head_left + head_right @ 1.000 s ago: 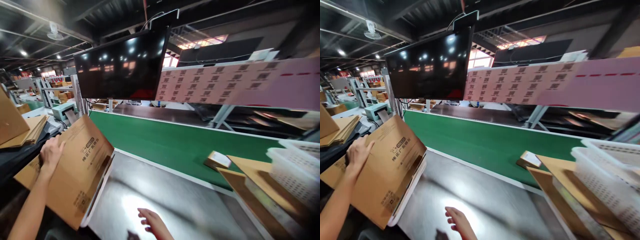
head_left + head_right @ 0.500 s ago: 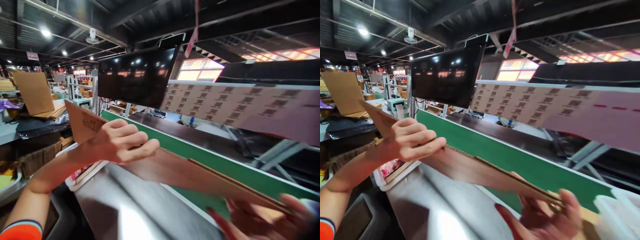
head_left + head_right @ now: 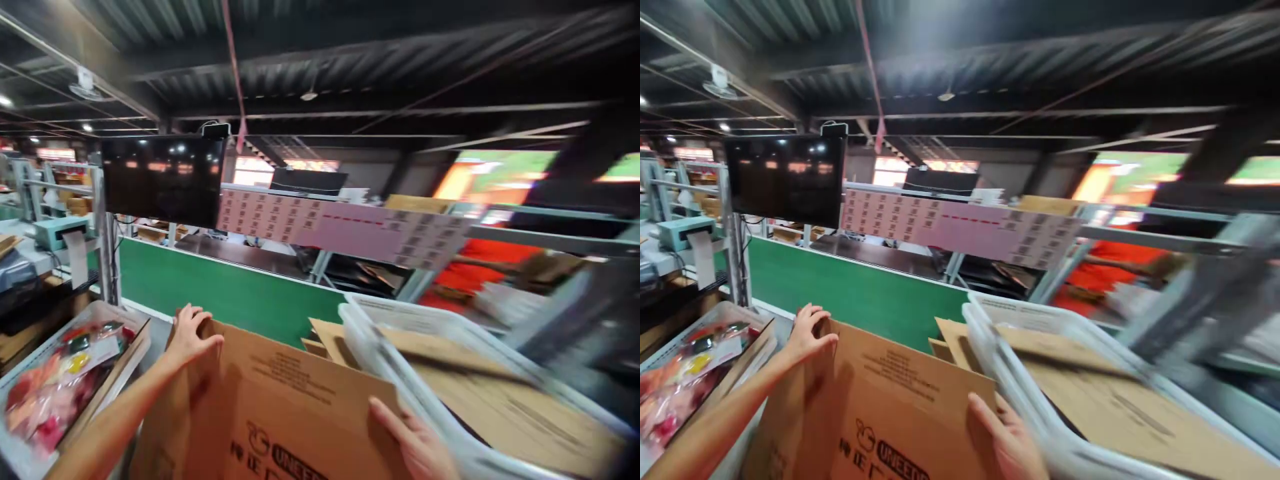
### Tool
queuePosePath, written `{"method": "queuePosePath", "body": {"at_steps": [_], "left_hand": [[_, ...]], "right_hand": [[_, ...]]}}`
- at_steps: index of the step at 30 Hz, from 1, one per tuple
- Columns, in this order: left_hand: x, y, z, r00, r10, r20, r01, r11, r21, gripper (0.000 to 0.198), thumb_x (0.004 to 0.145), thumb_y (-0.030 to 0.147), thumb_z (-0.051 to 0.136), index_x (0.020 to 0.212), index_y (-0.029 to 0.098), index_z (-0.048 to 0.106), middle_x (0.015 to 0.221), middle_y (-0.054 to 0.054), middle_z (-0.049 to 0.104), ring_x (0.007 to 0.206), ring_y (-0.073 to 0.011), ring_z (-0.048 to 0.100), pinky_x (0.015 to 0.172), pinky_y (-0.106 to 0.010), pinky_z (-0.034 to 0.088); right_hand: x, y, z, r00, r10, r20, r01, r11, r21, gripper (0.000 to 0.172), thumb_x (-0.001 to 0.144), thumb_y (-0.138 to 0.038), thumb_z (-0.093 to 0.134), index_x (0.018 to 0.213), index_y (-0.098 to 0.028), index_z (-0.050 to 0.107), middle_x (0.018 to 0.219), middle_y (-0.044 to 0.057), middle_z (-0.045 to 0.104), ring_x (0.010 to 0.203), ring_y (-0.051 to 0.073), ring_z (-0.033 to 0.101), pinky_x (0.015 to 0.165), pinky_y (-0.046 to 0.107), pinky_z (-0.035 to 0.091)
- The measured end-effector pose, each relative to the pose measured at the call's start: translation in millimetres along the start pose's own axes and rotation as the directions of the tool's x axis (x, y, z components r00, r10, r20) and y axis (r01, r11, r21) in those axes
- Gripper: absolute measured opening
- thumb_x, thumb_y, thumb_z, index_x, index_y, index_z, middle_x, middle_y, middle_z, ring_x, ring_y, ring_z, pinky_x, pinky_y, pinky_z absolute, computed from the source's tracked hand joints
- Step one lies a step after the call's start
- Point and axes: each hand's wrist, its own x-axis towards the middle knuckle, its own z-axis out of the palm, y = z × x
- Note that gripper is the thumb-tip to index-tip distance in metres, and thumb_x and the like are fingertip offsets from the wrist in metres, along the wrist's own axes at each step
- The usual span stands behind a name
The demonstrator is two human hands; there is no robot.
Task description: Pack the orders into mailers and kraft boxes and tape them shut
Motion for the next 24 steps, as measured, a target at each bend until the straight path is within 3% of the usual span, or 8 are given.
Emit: {"method": "queuePosePath", "body": {"at_steps": [3, 6, 11, 14, 16, 18, 20, 24], "left_hand": [[-13.8, -25.8, 35.0, 1.000, 0.013, 0.014, -0.010, 0.981, -0.196, 0.049, 0.073, 0.061, 0.083, 0.104, 0.024, 0.076, 0.120, -0.011, 0.075, 0.139, -0.0424, 0.056, 0.120, -0.067, 0.040], [-14.3, -36.5, 47.5, 0.994, 0.070, -0.084, -0.090, 0.957, -0.277, 0.044, 0.073, 0.065, 0.080, 0.084, 0.023, 0.068, 0.104, -0.009, 0.074, 0.114, -0.0363, 0.066, 0.103, -0.055, 0.053], [21.8, -51.3, 24.7, 0.943, 0.226, -0.243, -0.286, 0.926, -0.248, 0.052, 0.081, 0.067, 0.078, 0.066, 0.025, 0.052, 0.073, -0.001, 0.061, 0.077, -0.0234, 0.059, 0.072, -0.035, 0.050], [34.3, -67.3, 1.0, 0.906, 0.344, -0.247, -0.396, 0.894, -0.210, 0.052, 0.083, 0.065, 0.078, 0.065, 0.025, 0.051, 0.068, 0.001, 0.059, 0.077, -0.0219, 0.057, 0.073, -0.033, 0.048], [28.7, -79.2, -8.0, 0.903, 0.392, -0.176, -0.424, 0.882, -0.205, 0.051, 0.085, 0.067, 0.074, 0.066, 0.025, 0.053, 0.068, 0.000, 0.059, 0.081, -0.0229, 0.058, 0.078, -0.034, 0.049], [14.7, -89.2, -6.9, 0.936, 0.343, -0.077, -0.352, 0.913, -0.206, 0.051, 0.093, 0.066, 0.064, 0.063, 0.025, 0.053, 0.067, -0.002, 0.060, 0.083, -0.0242, 0.059, 0.080, -0.036, 0.050], [-1.1, -96.1, 3.3, 0.984, 0.180, -0.010, -0.180, 0.972, -0.152, 0.052, 0.097, 0.058, 0.056, 0.058, 0.025, 0.048, 0.063, -0.003, 0.057, 0.080, -0.0244, 0.059, 0.077, -0.036, 0.050], [-15.0, -102.1, 29.0, 0.995, -0.096, 0.023, 0.097, 0.993, -0.064, 0.030, 0.090, 0.043, 0.061, 0.066, 0.026, 0.053, 0.075, -0.005, 0.064, 0.086, -0.0274, 0.066, 0.085, -0.042, 0.056]], "right_hand": [[-10.6, 10.7, 16.5, 1.000, -0.012, 0.000, 0.012, 0.991, 0.133, 0.075, 0.078, -0.046, 0.091, 0.146, -0.027, 0.067, 0.115, 0.011, 0.084, 0.100, 0.035, 0.082, 0.088, 0.045, 0.069], [-15.1, 17.5, 25.8, 0.994, -0.109, 0.031, 0.097, 0.961, 0.260, 0.081, 0.079, -0.043, 0.092, 0.153, -0.034, 0.061, 0.138, 0.009, 0.077, 0.125, 0.034, 0.075, 0.106, 0.049, 0.062], [-16.0, 34.1, 34.9, 0.966, -0.202, 0.158, 0.151, 0.945, 0.289, 0.068, 0.080, -0.048, 0.089, 0.144, -0.031, 0.071, 0.154, 0.010, 0.066, 0.140, 0.037, 0.064, 0.118, 0.052, 0.052], [-20.4, 53.2, 40.8, 0.934, -0.161, 0.318, 0.109, 0.979, 0.174, 0.076, 0.076, -0.059, 0.089, 0.141, -0.026, 0.073, 0.142, 0.014, 0.073, 0.140, 0.040, 0.063, 0.118, 0.055, 0.051], [-28.1, 65.9, 44.4, 0.909, -0.038, 0.415, 0.011, 0.998, 0.068, 0.082, 0.071, -0.070, 0.088, 0.138, -0.026, 0.075, 0.130, 0.015, 0.079, 0.135, 0.040, 0.067, 0.116, 0.053, 0.052], [-38.4, 73.5, 50.3, 0.874, 0.110, 0.473, -0.099, 0.994, -0.047, 0.081, 0.066, -0.074, 0.089, 0.131, -0.026, 0.080, 0.121, 0.015, 0.082, 0.129, 0.040, 0.071, 0.114, 0.051, 0.052], [-47.5, 72.3, 59.4, 0.851, 0.229, 0.472, -0.166, 0.971, -0.172, 0.076, 0.062, -0.072, 0.090, 0.120, -0.022, 0.085, 0.114, 0.017, 0.083, 0.123, 0.042, 0.073, 0.116, 0.052, 0.051], [-52.0, 49.6, 79.0, 0.862, 0.277, 0.425, -0.102, 0.915, -0.390, 0.060, 0.068, -0.068, 0.088, 0.103, -0.020, 0.089, 0.116, 0.018, 0.082, 0.125, 0.044, 0.071, 0.124, 0.053, 0.044]]}}
